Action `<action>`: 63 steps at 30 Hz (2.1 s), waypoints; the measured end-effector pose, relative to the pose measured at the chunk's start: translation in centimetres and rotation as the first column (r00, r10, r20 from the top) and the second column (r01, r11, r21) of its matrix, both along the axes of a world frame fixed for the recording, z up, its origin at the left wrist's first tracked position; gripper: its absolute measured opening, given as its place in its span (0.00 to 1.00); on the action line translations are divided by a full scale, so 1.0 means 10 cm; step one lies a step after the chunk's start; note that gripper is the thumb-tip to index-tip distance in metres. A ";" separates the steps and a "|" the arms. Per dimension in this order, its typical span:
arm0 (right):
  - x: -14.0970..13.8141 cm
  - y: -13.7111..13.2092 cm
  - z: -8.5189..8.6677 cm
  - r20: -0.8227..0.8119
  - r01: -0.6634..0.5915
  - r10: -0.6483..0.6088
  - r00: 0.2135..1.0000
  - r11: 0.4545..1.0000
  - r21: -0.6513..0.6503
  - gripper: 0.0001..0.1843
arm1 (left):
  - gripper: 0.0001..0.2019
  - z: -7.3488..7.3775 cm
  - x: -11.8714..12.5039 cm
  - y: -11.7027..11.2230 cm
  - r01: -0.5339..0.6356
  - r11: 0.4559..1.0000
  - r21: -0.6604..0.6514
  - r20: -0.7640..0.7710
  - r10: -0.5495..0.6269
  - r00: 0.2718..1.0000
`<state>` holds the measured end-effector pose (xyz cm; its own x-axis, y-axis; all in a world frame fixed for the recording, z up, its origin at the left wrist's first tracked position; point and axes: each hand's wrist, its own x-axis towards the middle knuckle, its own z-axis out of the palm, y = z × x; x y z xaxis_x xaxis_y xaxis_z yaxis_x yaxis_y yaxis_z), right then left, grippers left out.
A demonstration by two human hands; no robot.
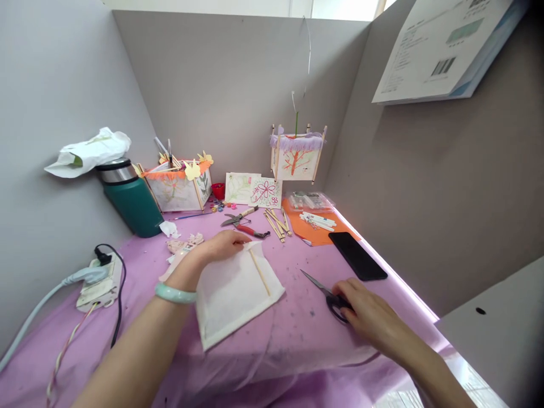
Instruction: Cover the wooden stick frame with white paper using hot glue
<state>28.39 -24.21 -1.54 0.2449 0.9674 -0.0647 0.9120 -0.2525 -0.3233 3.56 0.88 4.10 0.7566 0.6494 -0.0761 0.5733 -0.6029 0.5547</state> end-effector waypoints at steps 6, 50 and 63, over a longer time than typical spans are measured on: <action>-0.10 -0.22 0.01 -0.014 0.007 -0.007 1.000 1.000 -0.012 0.11 | 0.20 -0.16 0.00 -0.19 -0.036 0.949 0.312 -0.169 0.093 0.981; -0.97 -0.22 0.03 -0.927 0.078 -0.269 0.260 0.963 -0.258 0.19 | 0.11 -0.66 -0.01 -1.48 0.086 0.828 0.555 -0.098 -0.038 0.994; -1.20 -0.60 -0.10 -0.931 0.122 -0.321 0.174 0.945 -0.303 0.22 | 0.10 -0.89 -0.10 -1.83 -0.122 0.803 0.583 0.218 -0.011 0.976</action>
